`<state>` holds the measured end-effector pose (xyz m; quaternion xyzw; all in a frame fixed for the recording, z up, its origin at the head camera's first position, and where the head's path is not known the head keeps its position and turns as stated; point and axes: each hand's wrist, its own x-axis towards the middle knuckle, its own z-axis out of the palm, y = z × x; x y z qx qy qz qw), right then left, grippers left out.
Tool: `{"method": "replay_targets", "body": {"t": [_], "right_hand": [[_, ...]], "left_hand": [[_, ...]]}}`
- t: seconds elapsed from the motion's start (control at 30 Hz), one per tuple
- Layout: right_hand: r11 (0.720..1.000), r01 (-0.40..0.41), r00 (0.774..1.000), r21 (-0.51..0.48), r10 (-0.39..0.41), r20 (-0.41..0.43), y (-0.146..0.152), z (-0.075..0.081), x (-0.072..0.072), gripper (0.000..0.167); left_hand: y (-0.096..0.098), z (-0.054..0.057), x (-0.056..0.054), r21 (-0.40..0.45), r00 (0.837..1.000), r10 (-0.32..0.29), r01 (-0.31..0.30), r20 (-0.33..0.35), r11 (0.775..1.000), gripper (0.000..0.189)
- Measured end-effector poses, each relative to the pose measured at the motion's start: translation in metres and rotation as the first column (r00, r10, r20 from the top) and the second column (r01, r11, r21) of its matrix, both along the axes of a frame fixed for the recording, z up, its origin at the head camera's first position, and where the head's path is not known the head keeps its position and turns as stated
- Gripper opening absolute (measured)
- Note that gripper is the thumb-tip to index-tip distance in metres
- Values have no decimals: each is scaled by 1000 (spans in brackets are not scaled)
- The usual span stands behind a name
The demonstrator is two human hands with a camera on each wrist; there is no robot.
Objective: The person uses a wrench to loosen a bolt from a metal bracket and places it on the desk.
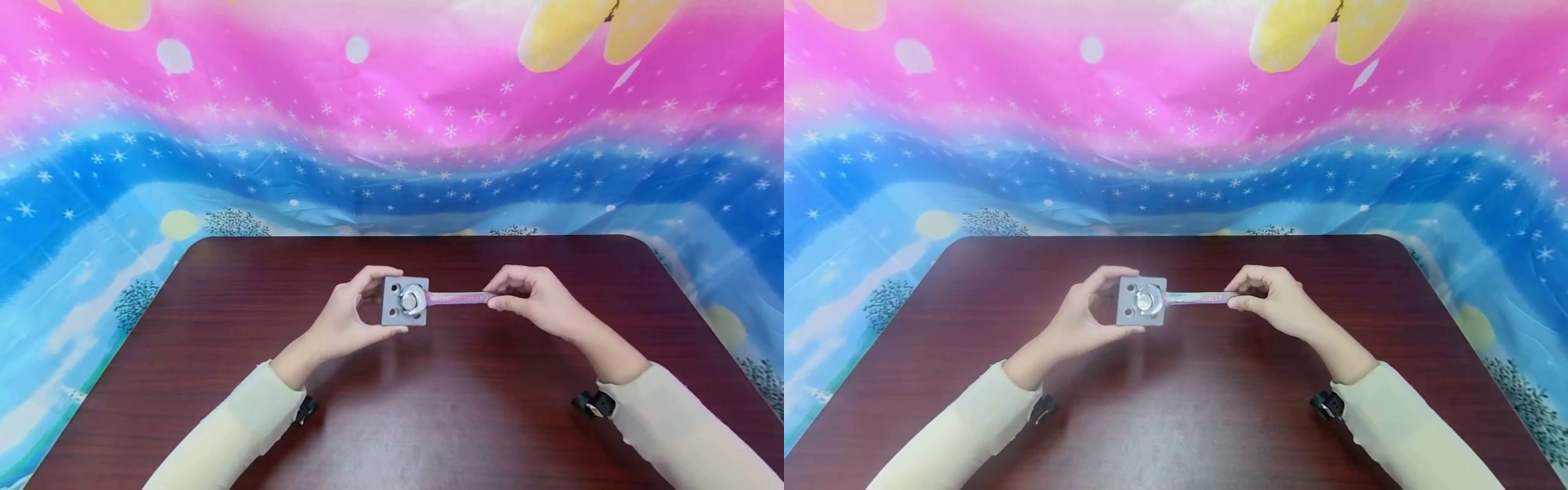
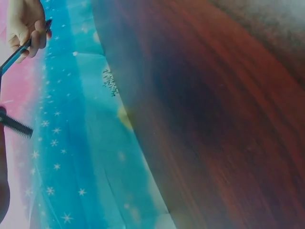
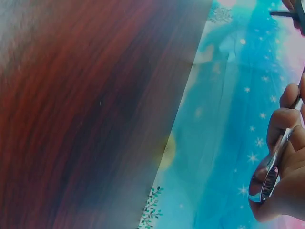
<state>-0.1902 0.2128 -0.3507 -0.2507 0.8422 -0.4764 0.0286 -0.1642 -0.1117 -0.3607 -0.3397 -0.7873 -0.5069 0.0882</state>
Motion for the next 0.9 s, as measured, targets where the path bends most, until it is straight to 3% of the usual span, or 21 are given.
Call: {"method": "replay_targets", "body": {"t": [0.13, 0.23, 0.37, 0.5, 0.73, 0.9], "right_hand": [[997, -34, 999, 67, 34, 0, 5, 3, -8, 11], [987, -55, 998, 149, 55, 3, 9, 7, -14, 10], [959, -83, 996, 270, 90, -15, 10, 13, -23, 12], [930, -105, 991, 352, 129, -44, 8, 18, -29, 17], [906, -187, 966, 381, 240, -96, 1, 23, -36, 22], [879, -207, 968, 430, 248, -41, -8, 30, -35, 24]], "left_hand": [[1, -4, 2, -67, 993, -81, 87, 87, 994, 73], [4, -6, 1, -81, 971, -174, 189, 166, 979, 72], [7, -6, -1, -91, 919, -288, 322, 269, 942, 72], [9, -7, -3, -123, 866, -350, 415, 358, 901, 71], [15, -3, -6, -169, 789, -418, 535, 451, 828, 68], [17, -3, -6, -185, 735, -432, 592, 523, 784, 67]]}}
